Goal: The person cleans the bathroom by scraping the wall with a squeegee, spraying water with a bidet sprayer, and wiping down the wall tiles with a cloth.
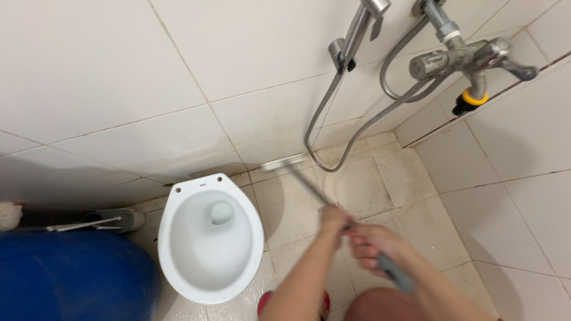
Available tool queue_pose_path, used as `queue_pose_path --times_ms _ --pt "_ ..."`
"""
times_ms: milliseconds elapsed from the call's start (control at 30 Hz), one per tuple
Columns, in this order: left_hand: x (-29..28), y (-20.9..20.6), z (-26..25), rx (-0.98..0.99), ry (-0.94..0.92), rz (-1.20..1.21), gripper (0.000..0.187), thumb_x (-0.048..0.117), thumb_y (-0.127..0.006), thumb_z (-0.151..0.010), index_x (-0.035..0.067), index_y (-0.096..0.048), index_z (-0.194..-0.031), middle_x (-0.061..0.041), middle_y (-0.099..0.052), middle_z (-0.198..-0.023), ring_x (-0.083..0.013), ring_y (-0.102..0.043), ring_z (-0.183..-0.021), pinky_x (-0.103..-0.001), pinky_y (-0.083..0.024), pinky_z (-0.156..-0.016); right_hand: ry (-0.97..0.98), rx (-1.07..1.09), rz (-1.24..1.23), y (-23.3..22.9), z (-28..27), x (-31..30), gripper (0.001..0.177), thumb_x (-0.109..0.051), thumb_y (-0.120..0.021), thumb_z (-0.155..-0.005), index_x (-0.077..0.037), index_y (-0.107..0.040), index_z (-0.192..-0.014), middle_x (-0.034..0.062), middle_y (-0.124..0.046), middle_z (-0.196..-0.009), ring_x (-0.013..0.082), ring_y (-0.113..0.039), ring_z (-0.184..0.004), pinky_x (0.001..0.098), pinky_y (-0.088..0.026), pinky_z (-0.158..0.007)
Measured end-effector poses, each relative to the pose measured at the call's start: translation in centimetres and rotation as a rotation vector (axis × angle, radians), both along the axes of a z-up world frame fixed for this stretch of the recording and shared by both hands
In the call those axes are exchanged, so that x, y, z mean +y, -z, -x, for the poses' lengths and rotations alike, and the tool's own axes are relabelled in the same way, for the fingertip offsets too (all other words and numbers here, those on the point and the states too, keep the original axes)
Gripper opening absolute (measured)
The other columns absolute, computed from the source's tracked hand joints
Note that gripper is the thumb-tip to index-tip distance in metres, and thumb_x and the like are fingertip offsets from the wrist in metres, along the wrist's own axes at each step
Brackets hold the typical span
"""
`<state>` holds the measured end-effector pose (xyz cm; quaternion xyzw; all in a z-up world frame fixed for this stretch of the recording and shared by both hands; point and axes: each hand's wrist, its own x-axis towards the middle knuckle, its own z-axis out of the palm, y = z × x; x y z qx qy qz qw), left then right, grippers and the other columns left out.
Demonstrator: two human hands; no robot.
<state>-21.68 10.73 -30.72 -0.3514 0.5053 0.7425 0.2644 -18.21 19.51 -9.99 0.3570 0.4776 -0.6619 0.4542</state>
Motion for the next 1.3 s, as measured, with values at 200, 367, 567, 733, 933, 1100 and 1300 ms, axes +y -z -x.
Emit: queue_pose_path --times_ms 200,367,567,733,933,1100,1300 --pt "4.3 3.8 3.1 0.608 0.715 0.805 0.012 0.019 -0.072 -0.080 0.010 -0.079 -0.075 -0.010 -0.069 -0.078 -0.0257 -0.068 -0.068 -0.039 -0.056 -0.064 -0.041 0.053 -0.154 -2.0 0.4 0.4 0.017 -0.015 -0.051 -0.099 -0.009 -0.052 -0.083 -0.0008 -0.044 -0.058 0.0083 -0.035 -0.037 0.0302 -0.030 -0.033" --pt "-7.5 -1.6 -3.1 -0.011 -0.124 0.186 0.023 0.008 -0.055 -0.088 -0.003 -0.069 -0.074 -0.018 -0.066 -0.066 -0.0324 -0.066 -0.059 -0.044 -0.050 -0.050 -0.173 -0.031 0.086 -0.6 -1.3 -5.3 0.025 -0.018 -0.059 -0.099 -0.012 -0.047 -0.077 -0.0028 -0.039 -0.055 0.0079 -0.036 -0.036 0.0286 -0.030 -0.031" --pt "1.5 -6.7 -0.7 0.006 -0.201 -0.031 0.015 0.005 -0.047 -0.096 0.001 -0.060 -0.089 -0.012 -0.064 -0.069 -0.0267 -0.065 -0.061 -0.044 -0.049 -0.049 -0.024 0.033 -0.037 -3.6 -0.4 1.9 0.015 -0.018 -0.051 -0.098 -0.009 -0.053 -0.086 -0.0031 -0.041 -0.057 0.0061 -0.033 -0.035 0.0275 -0.024 -0.029" --pt "2.5 -9.6 -0.6 0.118 -0.057 0.099 0.012 -0.003 -0.055 -0.087 -0.003 -0.065 -0.080 -0.018 -0.068 -0.071 -0.0265 -0.065 -0.059 -0.043 -0.048 -0.048 -0.139 0.076 -0.157 -5.6 -0.5 1.6 0.016 -0.017 -0.054 -0.096 -0.005 -0.056 -0.086 0.0011 -0.044 -0.058 0.0109 -0.039 -0.036 0.0316 -0.029 -0.031" --pt "-7.7 -10.4 -4.8 -0.009 -0.319 0.117 0.030 0.006 -0.047 -0.094 -0.007 -0.060 -0.070 -0.020 -0.062 -0.064 -0.0297 -0.059 -0.053 -0.044 -0.046 -0.047 -0.242 0.022 0.073 -3.9 -1.9 -4.4 0.014 -0.010 -0.060 -0.095 -0.011 -0.051 -0.084 0.0002 -0.047 -0.059 0.0094 -0.037 -0.037 0.0303 -0.029 -0.033" --pt "0.9 -8.3 -2.0 0.048 -0.131 0.058 0.016 0.004 -0.053 -0.094 -0.003 -0.059 -0.080 -0.015 -0.063 -0.068 -0.0239 -0.061 -0.057 -0.043 -0.045 -0.049 -0.153 0.078 0.019 -3.5 -1.0 2.6 0.023 -0.020 -0.057 -0.097 -0.008 -0.047 -0.079 0.0013 -0.040 -0.054 0.0114 -0.036 -0.034 0.0321 -0.030 -0.029" --pt "3.5 -7.7 -1.4 0.106 -0.001 0.205 0.008 -0.004 -0.055 -0.085 -0.003 -0.063 -0.085 -0.015 -0.064 -0.069 -0.0256 -0.064 -0.058 -0.042 -0.047 -0.045 -0.196 0.133 -0.191 -3.7 -1.4 2.2 0.006 -0.011 -0.057 -0.095 -0.007 -0.055 -0.091 0.0024 -0.046 -0.057 0.0122 -0.039 -0.035 0.0334 -0.032 -0.031"
